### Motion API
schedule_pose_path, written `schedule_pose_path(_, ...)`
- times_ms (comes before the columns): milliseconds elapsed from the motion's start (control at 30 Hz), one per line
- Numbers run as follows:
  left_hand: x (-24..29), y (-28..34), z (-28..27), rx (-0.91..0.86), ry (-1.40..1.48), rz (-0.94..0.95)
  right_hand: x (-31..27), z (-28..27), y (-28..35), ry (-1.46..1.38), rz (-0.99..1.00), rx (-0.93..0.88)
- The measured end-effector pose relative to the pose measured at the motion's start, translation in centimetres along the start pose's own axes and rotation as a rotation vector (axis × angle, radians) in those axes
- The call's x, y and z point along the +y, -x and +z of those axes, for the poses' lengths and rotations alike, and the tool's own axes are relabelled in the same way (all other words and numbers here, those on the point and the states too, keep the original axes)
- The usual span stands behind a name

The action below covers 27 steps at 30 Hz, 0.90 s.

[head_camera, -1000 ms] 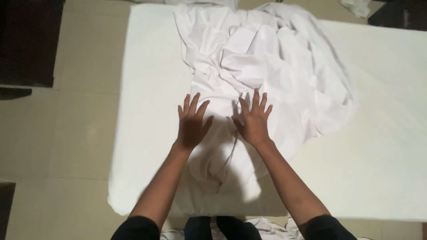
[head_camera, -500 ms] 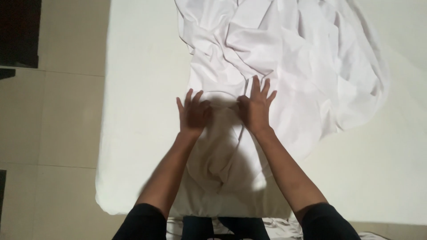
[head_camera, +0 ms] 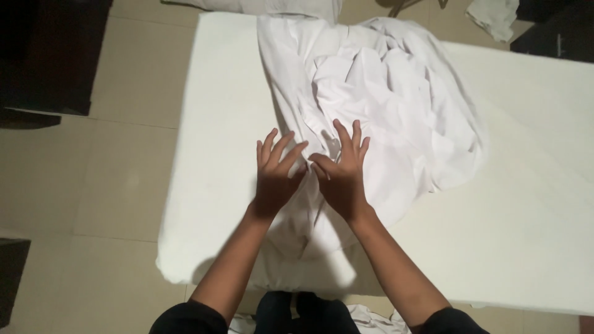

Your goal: The person spreads a white fitted sheet over a mattress, smoothing the fabric and tucking the corners to secure it. They work around the edges of the mattress, pulling the sheet tight and adjusting the fit by hand.

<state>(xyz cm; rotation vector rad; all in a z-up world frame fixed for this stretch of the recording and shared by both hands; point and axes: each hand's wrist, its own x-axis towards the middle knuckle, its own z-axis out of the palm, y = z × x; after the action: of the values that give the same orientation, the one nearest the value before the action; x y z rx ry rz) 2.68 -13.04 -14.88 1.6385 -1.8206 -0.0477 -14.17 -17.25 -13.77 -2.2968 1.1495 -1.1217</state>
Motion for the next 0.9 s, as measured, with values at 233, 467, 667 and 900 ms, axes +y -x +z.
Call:
schedule_pose_path(233,3.8,1.5,-5.1,0.137,-0.015,0.072,-4.0,-4.2,2.2,-0.126,-0.018,0.003)
schedule_pose_path(467,7.4,2.2,-10.2,0.123,-0.040,0.060,0.6,-0.7,5.9,-0.317,0.528,0.030)
schedule_pose_path(667,9.8,3.0,-12.7,0.148,-0.042,0.102,-0.8,-1.8,4.6,-0.921,0.813,-0.148)
schedule_pose_path(900,11.1,3.8,-13.3,0.143,0.038,0.124,-8.1,-8.1,1.8,-0.766,0.711,-0.250)
